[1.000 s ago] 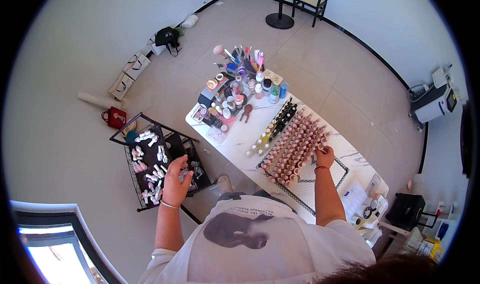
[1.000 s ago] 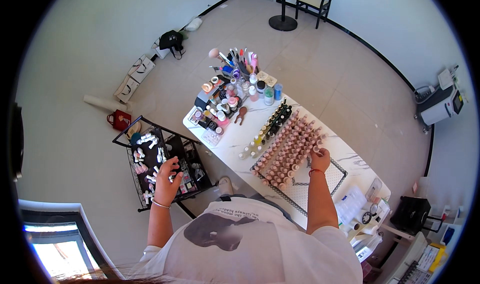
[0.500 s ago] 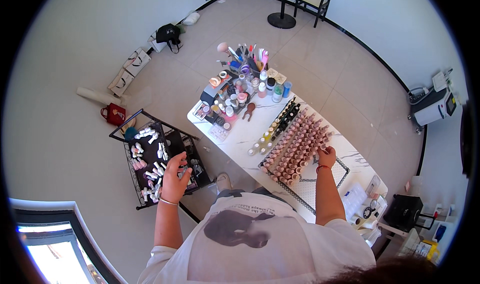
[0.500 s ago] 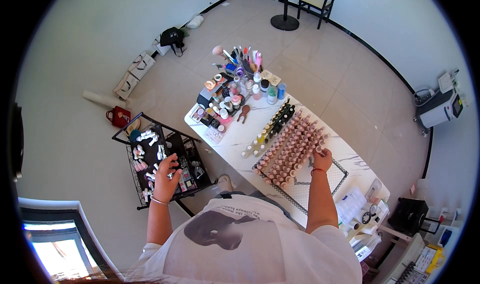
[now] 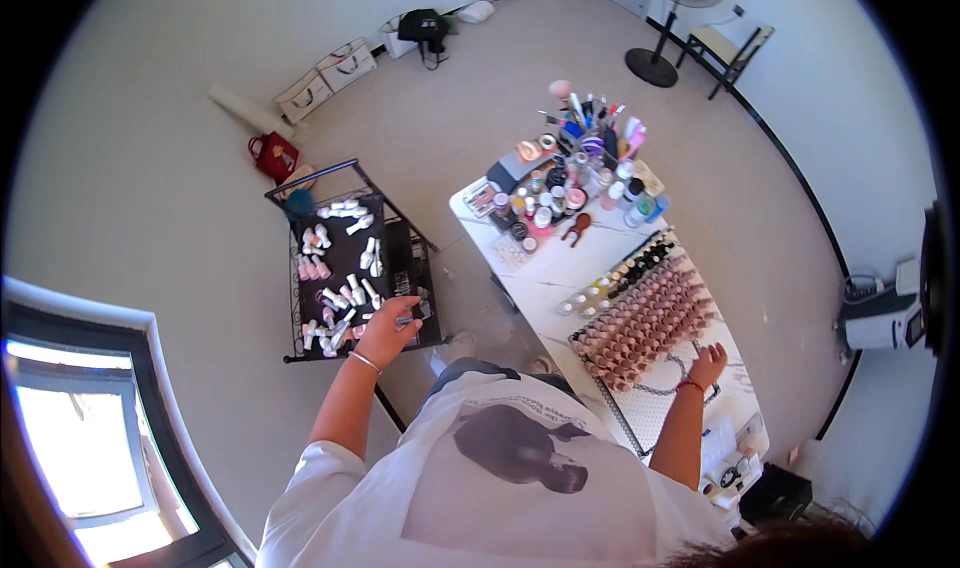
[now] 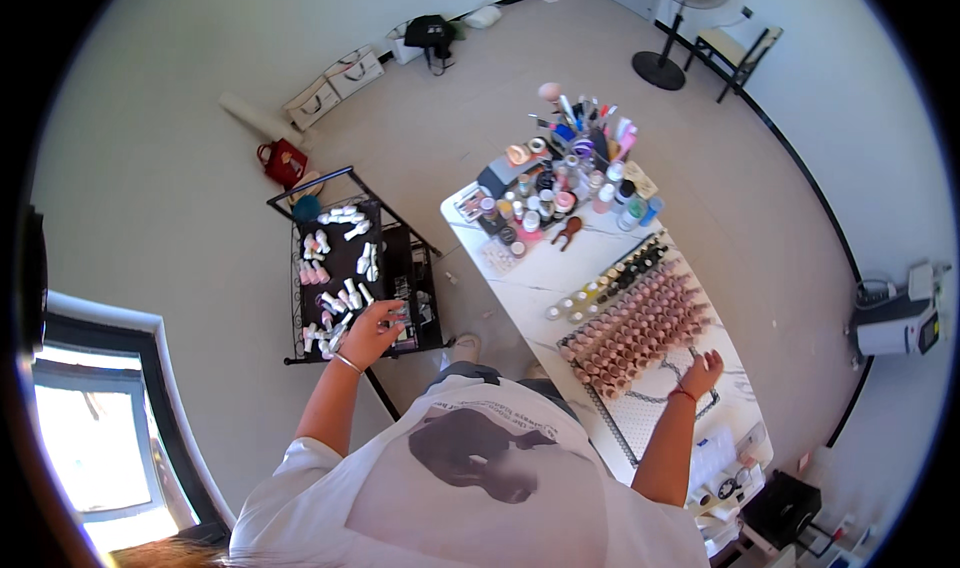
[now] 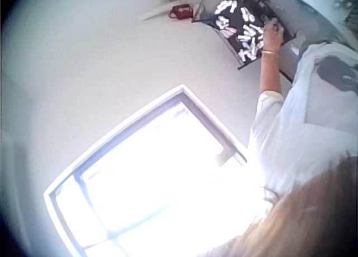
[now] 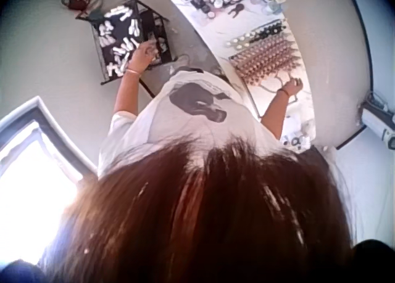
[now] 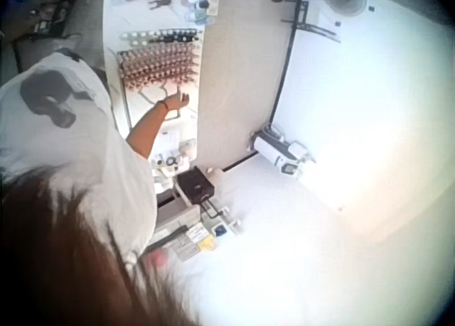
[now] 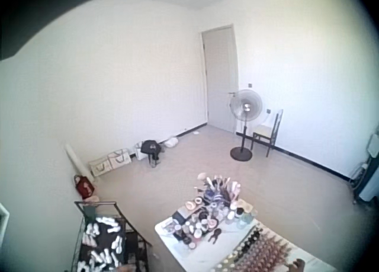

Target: The person repeatedly picks up small bottles from a black rolling cart and places them into a white grid organizer on a table. They handle the bottles one at a time, transferring them from the cart to the organizer.

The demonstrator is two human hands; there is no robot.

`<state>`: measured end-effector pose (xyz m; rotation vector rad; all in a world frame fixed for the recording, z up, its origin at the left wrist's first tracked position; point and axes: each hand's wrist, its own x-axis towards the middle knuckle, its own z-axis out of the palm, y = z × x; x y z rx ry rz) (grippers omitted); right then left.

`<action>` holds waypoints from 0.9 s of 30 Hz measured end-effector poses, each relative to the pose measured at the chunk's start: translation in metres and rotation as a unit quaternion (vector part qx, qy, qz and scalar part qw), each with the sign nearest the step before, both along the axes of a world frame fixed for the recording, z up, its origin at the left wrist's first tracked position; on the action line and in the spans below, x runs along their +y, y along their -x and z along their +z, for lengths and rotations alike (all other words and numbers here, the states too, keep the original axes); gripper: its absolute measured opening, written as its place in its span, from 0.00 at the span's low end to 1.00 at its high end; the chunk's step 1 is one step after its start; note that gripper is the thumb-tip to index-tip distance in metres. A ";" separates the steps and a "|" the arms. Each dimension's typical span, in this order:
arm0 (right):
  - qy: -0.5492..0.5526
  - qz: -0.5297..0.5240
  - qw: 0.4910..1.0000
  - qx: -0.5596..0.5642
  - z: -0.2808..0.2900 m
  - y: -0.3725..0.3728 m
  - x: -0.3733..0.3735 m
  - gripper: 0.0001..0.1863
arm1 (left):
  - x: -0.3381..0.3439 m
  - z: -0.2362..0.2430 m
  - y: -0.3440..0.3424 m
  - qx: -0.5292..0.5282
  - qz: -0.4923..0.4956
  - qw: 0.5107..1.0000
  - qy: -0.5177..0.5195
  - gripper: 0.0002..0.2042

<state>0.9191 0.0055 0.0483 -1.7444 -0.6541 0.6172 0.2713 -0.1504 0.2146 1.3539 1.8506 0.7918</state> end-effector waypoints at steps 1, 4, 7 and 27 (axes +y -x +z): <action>-0.042 0.003 0.998 -0.038 0.006 -0.004 -0.001 0.22 | -0.007 -0.013 0.014 0.002 0.027 1.000 0.013 0.20; -0.055 0.010 0.991 -0.118 0.052 0.019 0.002 0.20 | -0.034 -0.069 0.067 -0.014 0.129 0.990 0.062 0.17; -0.125 0.054 0.986 -0.101 0.103 0.074 0.009 0.18 | -0.082 -0.155 0.146 0.054 0.216 0.972 0.076 0.14; 0.128 0.516 0.847 0.000 0.075 0.403 -0.092 0.07 | -0.169 -0.250 0.359 0.217 0.310 0.905 0.195 0.09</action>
